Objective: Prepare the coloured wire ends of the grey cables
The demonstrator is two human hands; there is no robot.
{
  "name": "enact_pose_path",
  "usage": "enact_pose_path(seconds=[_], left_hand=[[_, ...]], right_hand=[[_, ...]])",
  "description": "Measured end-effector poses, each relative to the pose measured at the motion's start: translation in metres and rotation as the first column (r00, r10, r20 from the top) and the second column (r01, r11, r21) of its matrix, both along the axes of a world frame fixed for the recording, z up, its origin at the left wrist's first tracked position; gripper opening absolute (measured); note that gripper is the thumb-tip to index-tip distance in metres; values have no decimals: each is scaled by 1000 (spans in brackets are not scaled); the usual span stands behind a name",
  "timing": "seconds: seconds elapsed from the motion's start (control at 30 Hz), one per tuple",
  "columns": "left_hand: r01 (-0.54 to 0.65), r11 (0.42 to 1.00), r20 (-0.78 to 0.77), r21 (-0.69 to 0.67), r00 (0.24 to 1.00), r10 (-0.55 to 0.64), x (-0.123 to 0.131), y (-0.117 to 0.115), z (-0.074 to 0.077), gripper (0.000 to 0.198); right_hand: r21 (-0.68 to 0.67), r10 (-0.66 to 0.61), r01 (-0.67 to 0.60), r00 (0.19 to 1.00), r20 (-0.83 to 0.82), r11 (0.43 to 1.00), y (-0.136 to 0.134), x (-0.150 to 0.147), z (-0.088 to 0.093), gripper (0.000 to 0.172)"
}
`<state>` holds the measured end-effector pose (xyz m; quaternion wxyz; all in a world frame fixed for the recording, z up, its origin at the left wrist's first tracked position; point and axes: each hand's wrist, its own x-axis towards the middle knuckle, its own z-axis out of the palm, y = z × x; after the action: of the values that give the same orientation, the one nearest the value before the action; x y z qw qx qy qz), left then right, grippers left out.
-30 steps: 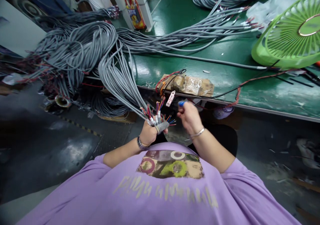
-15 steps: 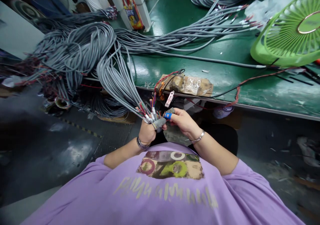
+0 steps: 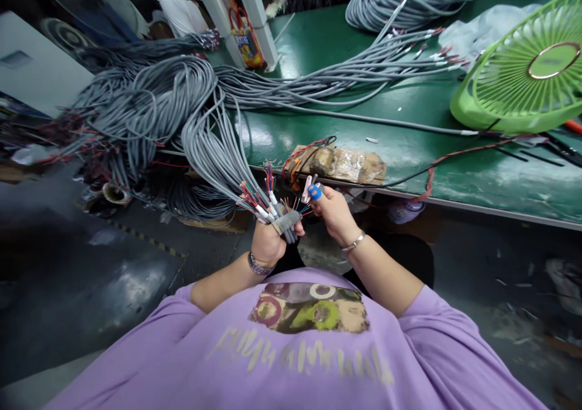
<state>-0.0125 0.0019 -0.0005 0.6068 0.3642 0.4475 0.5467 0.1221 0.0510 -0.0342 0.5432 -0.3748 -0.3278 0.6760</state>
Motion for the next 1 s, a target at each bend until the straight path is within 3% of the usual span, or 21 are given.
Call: enact_pose_path(seconds=[0.1, 0.27, 0.37, 0.57, 0.63, 0.8, 1.0], left_hand=[[0, 1000, -14, -18, 1000, 0, 1, 3, -3, 23], [7, 1000, -40, -24, 999, -8, 3, 5, -7, 26], [8, 1000, -54, -25, 998, -10, 3, 6, -7, 26], [6, 1000, -7, -30, 1000, -6, 2, 4, -5, 26], [12, 999, -10, -37, 1000, -12, 2, 5, -5, 26], [12, 999, 3, -45, 1000, -12, 3, 6, -9, 27], [15, 999, -23, -40, 1000, -16, 3, 7, -11, 27]], right_hand=[[18, -114, 115, 993, -25, 993, 3, -7, -4, 47], [-143, 51, -85, 973, -225, 986, 8, -12, 7, 59], [-181, 42, -88, 969, -244, 980, 10, -14, 12, 60], [-8, -173, 174, 979, -110, 985, 7, -17, -2, 56], [-17, -136, 135, 980, -144, 991, 6, -17, -3, 56], [-136, 113, -152, 960, -257, 979, 5, -15, 8, 64], [-185, -49, -6, 955, -292, 983, 10, -16, 7, 52]])
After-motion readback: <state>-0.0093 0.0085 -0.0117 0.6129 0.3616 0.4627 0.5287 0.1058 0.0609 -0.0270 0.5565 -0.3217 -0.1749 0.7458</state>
